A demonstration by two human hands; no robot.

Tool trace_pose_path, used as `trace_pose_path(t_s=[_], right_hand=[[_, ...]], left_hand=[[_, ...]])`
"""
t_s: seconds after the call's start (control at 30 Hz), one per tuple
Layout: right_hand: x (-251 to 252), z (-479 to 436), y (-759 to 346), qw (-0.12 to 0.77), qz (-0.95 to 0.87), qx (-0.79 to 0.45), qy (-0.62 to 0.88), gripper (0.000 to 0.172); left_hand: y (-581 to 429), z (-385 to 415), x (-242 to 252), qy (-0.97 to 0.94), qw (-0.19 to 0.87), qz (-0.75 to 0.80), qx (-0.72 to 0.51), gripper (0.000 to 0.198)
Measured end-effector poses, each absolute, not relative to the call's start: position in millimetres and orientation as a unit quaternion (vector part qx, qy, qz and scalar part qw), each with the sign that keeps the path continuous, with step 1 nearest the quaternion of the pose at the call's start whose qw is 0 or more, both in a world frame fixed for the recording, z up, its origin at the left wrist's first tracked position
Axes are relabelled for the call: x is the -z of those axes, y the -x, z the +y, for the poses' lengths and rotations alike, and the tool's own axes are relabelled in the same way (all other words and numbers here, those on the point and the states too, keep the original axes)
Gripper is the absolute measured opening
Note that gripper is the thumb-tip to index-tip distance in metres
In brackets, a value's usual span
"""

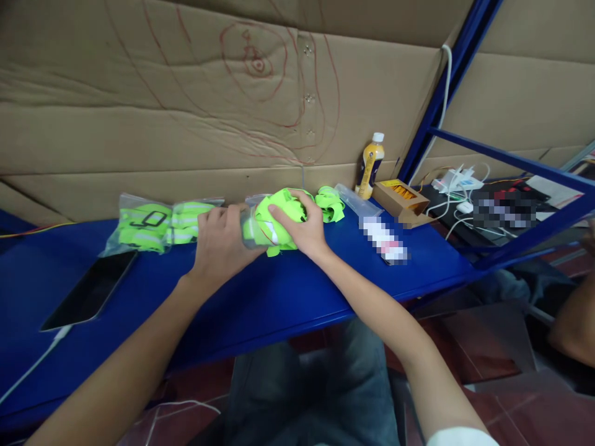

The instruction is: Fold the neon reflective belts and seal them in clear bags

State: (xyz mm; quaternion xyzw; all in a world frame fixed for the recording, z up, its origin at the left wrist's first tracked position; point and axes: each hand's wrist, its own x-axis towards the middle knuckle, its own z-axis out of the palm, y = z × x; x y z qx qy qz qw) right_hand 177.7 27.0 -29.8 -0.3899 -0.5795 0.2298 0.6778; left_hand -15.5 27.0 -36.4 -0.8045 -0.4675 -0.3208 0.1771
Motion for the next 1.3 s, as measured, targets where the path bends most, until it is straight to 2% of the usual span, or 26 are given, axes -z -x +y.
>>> trace_pose_path(t_s=[0.27, 0.43, 0.53, 0.73, 0.83, 1.07, 1.2, 1.3], right_hand=[[33.4, 24.6, -177.7, 0.651, -0.626, -0.235, 0.360, 0.043], [37.2, 21.4, -169.5, 0.685, -0.589, -0.227, 0.364, 0.040], [38.5, 20.8, -161.8, 0.712, -0.542, -0.245, 0.373, 0.041], [43.9, 16.1, -144.3, 0.720, -0.425, -0.405, 0.371, 0.050], [44.9, 13.7, -147.2, 0.680, -0.509, -0.368, 0.378, 0.050], [37.3, 14.0, -172.1, 0.529, -0.719, -0.282, 0.352, 0.051], [29.6, 13.3, -178.7, 0.513, -0.749, -0.218, 0.358, 0.058], [24.5, 13.4, -181.6, 0.515, -0.773, -0.189, 0.320, 0.053]], left_hand=[[14.7, 24.7, 41.6, 0.807, 0.202, -0.458, 0.312, 0.104], [14.5, 25.9, 41.9, 0.825, 0.221, -0.417, 0.311, 0.084], [13.3, 26.1, 42.7, 0.827, 0.231, -0.399, 0.321, 0.080], [11.7, 22.2, 45.4, 0.822, 0.216, -0.403, 0.339, 0.073], [15.7, 24.3, 45.6, 0.812, 0.218, -0.423, 0.338, 0.075], [27.1, 37.3, 51.8, 0.818, 0.170, -0.414, 0.361, 0.087], [26.5, 35.1, 50.2, 0.825, 0.162, -0.402, 0.363, 0.083], [25.0, 31.0, 45.1, 0.812, 0.201, -0.413, 0.362, 0.080]])
